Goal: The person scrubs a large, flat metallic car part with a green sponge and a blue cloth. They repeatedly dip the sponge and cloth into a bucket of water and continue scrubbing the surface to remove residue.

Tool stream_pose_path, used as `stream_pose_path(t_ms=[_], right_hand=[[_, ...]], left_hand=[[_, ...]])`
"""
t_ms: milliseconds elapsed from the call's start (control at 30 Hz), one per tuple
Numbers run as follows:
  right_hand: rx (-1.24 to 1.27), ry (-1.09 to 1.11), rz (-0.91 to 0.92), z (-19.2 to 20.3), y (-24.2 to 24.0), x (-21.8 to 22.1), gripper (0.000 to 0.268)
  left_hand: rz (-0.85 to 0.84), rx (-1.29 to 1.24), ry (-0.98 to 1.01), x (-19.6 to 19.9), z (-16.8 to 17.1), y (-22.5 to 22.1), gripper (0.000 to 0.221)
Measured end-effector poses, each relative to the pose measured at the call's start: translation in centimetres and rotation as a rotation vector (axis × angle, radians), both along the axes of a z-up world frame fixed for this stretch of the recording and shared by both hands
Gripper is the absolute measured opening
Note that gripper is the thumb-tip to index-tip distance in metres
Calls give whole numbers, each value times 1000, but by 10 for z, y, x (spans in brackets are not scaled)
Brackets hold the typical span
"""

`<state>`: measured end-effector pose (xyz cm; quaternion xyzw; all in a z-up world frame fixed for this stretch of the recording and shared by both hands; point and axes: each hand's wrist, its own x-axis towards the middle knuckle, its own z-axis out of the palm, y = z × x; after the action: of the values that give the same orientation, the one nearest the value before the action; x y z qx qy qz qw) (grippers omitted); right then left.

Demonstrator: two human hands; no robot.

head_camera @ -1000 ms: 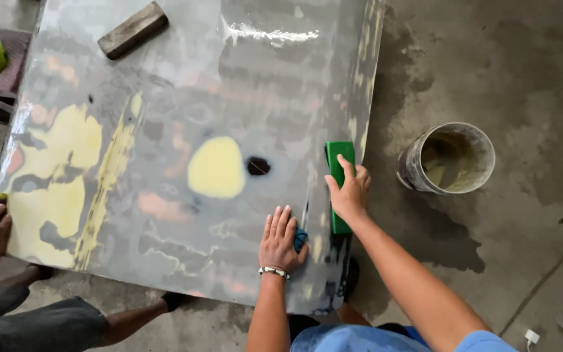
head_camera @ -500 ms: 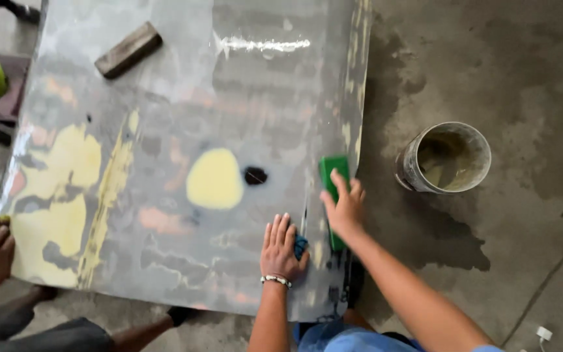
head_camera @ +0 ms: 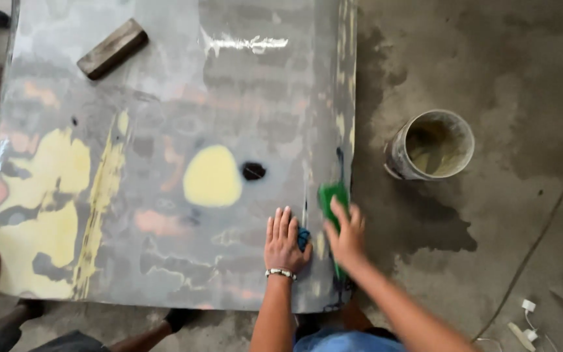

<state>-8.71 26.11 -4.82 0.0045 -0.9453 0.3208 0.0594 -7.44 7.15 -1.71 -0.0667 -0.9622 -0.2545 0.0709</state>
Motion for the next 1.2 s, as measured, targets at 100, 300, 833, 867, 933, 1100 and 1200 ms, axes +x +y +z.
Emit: stream_pose_path(t_ms=[100,300,833,867,933,1100,1200], right_hand=[[78,-176,23,31,-9,38,67],[-34,-142,-129,-15,8,-24,62],[-66,-149,-177,12,-17,40,62],[-76,-159,-184,16,-21,52,62],[-86,-156,-192,25,-30,80,63],[32,-197,-95,22,-33,110,68],[-53,-191,-161,21,-24,78,65]], left_hand=[[3,15,9,7,-1,1,70],[6,9,-84,5,10,0,71],[16,6,-26,7,5,-1,69],[13,4,-34,5,6,0,70],[9,4,-30,3,5,1,71],[-12,-6,-19,3,-2,-3,79],[-49,32,63,10,-2,-4,81]])
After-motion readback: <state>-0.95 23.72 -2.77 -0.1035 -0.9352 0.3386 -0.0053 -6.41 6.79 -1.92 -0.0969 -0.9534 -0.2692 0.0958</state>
